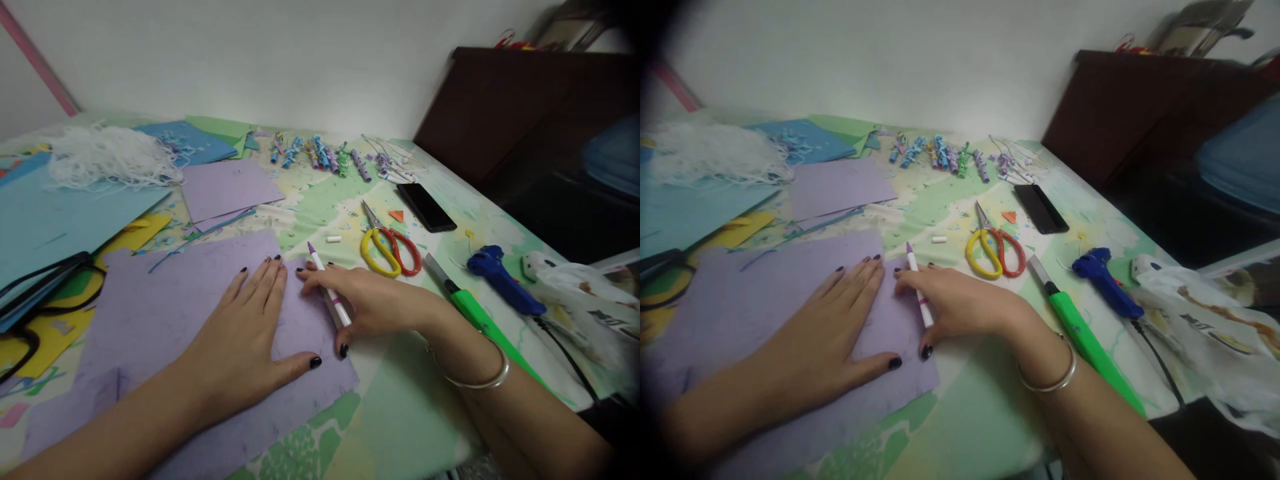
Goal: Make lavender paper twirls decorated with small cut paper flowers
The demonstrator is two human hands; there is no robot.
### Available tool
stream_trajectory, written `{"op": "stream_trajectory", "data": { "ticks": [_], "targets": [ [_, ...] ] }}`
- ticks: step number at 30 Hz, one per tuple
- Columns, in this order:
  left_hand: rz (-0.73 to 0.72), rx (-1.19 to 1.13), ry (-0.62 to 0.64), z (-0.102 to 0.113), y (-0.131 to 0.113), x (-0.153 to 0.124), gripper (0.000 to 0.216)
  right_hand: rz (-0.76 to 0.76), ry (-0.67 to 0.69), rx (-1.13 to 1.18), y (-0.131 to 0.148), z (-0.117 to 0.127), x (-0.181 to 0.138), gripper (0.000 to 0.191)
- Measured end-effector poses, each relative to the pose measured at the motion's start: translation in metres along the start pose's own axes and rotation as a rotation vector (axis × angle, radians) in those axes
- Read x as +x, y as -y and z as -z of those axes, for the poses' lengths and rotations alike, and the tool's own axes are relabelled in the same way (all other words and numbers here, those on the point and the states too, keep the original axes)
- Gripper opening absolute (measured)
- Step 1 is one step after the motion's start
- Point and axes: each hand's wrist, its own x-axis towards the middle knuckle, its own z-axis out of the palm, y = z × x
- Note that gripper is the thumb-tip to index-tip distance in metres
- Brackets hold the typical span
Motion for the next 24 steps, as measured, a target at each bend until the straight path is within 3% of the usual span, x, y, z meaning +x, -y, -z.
{"op": "stream_trajectory", "data": {
  "ticks": [2, 4, 6, 7, 10, 12, 16, 21, 24],
  "targets": [
    [-0.007, -0.023, -0.004, 0.002, 0.001, 0.0, 0.105, 0.044, -0.151, 0.076, -0.001, 0.002, 0.001, 0.045],
    [-0.022, -0.05, -0.011, 0.004, 0.004, 0.0, 0.102, 0.054, -0.452, 0.25, -0.002, 0.003, 0.006, 0.018],
    [-0.044, -0.064, -0.016, 0.004, 0.007, -0.001, 0.101, 0.011, -0.713, 0.481, -0.002, 0.002, 0.015, 0.038],
    [-0.054, -0.062, -0.021, 0.005, 0.008, -0.002, 0.1, -0.018, -0.766, 0.606, -0.002, 0.001, 0.021, 0.047],
    [-0.072, -0.035, -0.054, 0.004, 0.008, -0.003, 0.1, -0.062, -0.693, 0.94, -0.002, -0.007, 0.041, 0.047],
    [-0.067, -0.023, -0.085, 0.003, 0.007, -0.004, 0.098, -0.09, -0.68, 1.018, -0.003, -0.013, 0.053, 0.038],
    [-0.072, -0.018, -0.155, 0.003, 0.004, -0.004, 0.094, -0.221, -0.774, 0.9, -0.008, -0.022, 0.07, 0.029],
    [-0.106, -0.004, -0.216, 0.004, 0.007, -0.004, 0.093, -0.207, -0.635, 0.832, -0.015, -0.026, 0.075, 0.016],
    [-0.129, 0.009, -0.245, 0.003, 0.008, -0.004, 0.091, -0.204, -0.662, 0.754, -0.017, -0.027, 0.075, 0.021]
  ]
}}
